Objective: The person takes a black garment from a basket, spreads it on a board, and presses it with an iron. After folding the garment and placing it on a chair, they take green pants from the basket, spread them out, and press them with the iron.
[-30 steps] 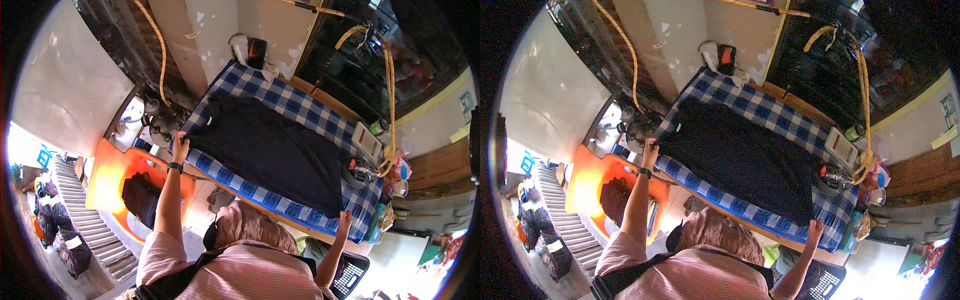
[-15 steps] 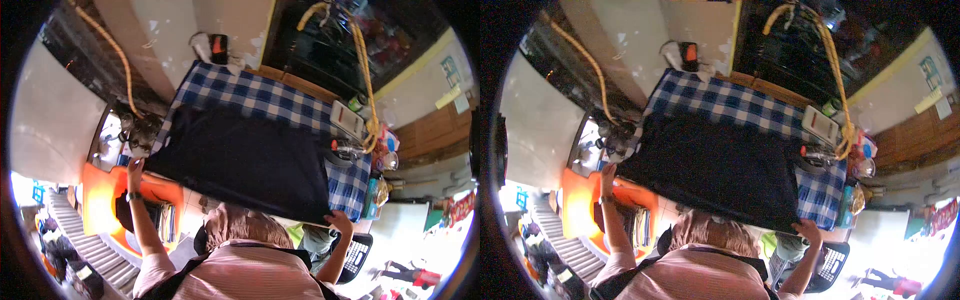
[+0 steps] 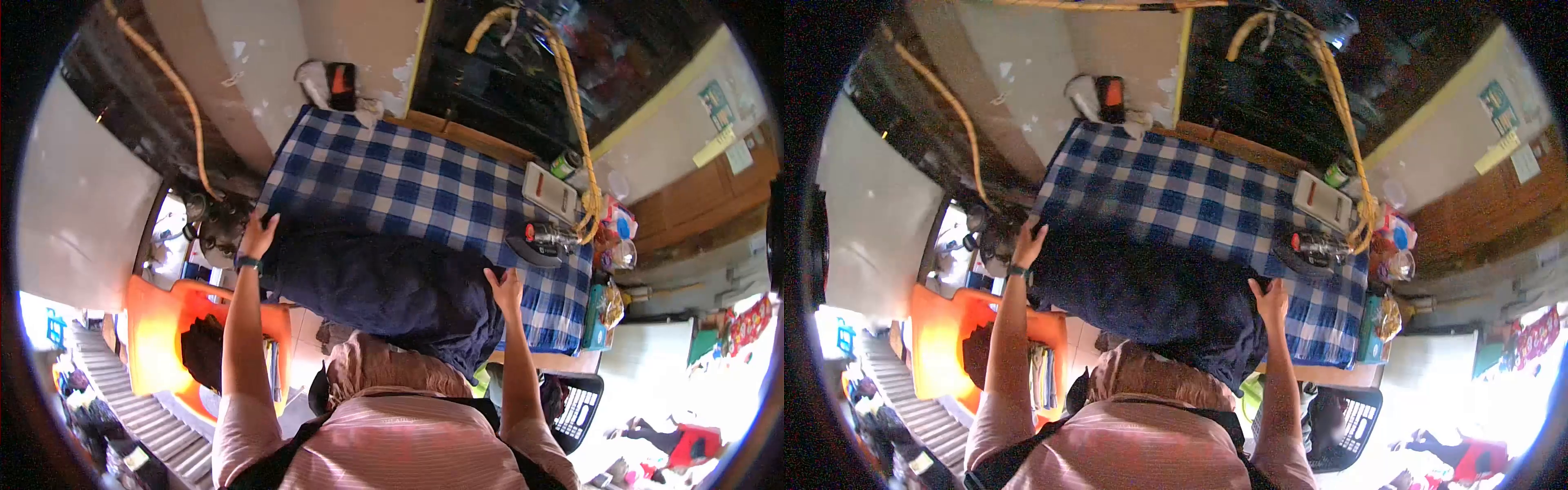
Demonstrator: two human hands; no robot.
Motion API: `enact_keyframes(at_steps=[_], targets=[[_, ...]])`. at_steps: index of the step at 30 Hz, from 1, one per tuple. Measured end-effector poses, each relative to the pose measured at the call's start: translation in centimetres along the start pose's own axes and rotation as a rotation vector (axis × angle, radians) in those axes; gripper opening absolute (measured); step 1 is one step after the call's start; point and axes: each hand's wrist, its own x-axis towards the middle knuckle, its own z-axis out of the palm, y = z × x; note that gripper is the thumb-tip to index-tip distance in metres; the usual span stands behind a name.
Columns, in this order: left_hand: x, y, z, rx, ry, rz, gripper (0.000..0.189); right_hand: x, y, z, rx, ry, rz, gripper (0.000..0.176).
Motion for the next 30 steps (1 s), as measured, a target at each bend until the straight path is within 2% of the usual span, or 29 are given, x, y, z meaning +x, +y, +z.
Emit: enact_keyframes(at_steps=[1,2,4,5,7,10,11,12,13,14,15,16,17,18,19,20,22,24,26,27,28,30], targets=[[0.7,0.2,0.2,-0.006,-0.029,0.025,0.094,-0.1,-1.1,0.1,0.046,-0.056,0.075,0.057],[1.3,0.1,1.1,0.047,0.017,-0.030,0.095,-0.2,-1.7,0.9,0.051,-0.067,0.054,0.057],[1.2,2.4,-0.6,-0.049,-0.063,-0.014,0.089,-0.8,-1.8,2.8,0.104,0.094,-0.110,0.055],[1.5,2.4,-0.4,-0.049,-0.065,-0.011,0.089,-0.8,-2.0,3.6,0.043,0.148,-0.120,0.058],[2.4,2.1,0.6,0.017,-0.244,-0.127,0.079,-0.2,-2.9,4.0,0.064,0.135,-0.069,0.059],[2.7,2.3,0.4,0.033,-0.280,-0.150,0.073,0.2,-3.9,4.2,0.067,0.103,0.028,0.063],[2.6,2.3,0.5,0.070,-0.203,-0.119,0.069,0.0,-4.1,4.0,0.121,0.102,0.014,0.060],[2.6,2.1,0.6,0.071,-0.206,-0.112,0.069,-0.1,-4.2,3.8,0.174,0.100,-0.004,0.056],[2.5,1.8,0.4,-0.027,-0.133,-0.070,0.067,-0.4,-3.9,3.0,0.174,0.101,0.000,0.056],[2.6,1.4,0.4,-0.125,-0.058,-0.029,0.065,-1.1,-4.1,0.8,0.423,-0.009,0.043,0.049],[2.6,1.3,0.4,-0.028,-0.018,-0.123,0.060,-2.0,-4.9,-1.9,0.672,-0.120,0.084,0.042],[2.6,1.1,0.2,-0.029,-0.017,-0.124,0.060,-3.7,-5.8,-4.6,0.897,-0.098,0.175,0.028],[2.6,0.7,0.0,-0.024,0.006,-0.123,0.058,-4.7,-3.8,-4.9,0.886,-0.080,0.227,0.023],[2.5,0.6,-0.2,-0.020,0.025,-0.121,0.055,-5.7,1.2,-3.0,0.724,-0.086,0.164,0.020],[2.3,0.9,-1.2,-0.022,-0.060,-0.030,0.045,-7.1,3.5,-3.5,0.465,-0.179,0.166,0.018],[2.1,1.9,-2.3,-0.028,-0.071,-0.025,0.045,-8.1,5.1,-3.2,0.457,-0.174,0.175,0.018],[1.8,3.8,-3.5,0.000,-0.372,-0.019,0.040,-9.6,7.9,-2.2,0.637,-0.457,0.319,0.017],[2.4,2.0,-1.5,-0.025,-0.359,0.052,0.042,-9.0,7.1,-2.4,0.608,-0.444,0.314,0.021],[2.8,1.8,-0.6,0.047,-0.253,0.280,0.041,-7.7,5.0,-2.7,0.657,-0.252,0.274,0.030],[3.2,1.4,0.1,0.126,-0.232,0.318,0.045,-7.0,5.2,-2.4,0.580,-0.246,0.347,0.040],[4.0,0.9,0.4,0.125,-0.231,0.323,0.045,-6.5,5.3,-1.9,0.582,-0.242,0.348,0.040],[4.6,1.8,-0.5,0.249,-0.539,0.293,0.039,-5.4,4.0,-1.1,0.542,-0.143,0.475,0.046]])
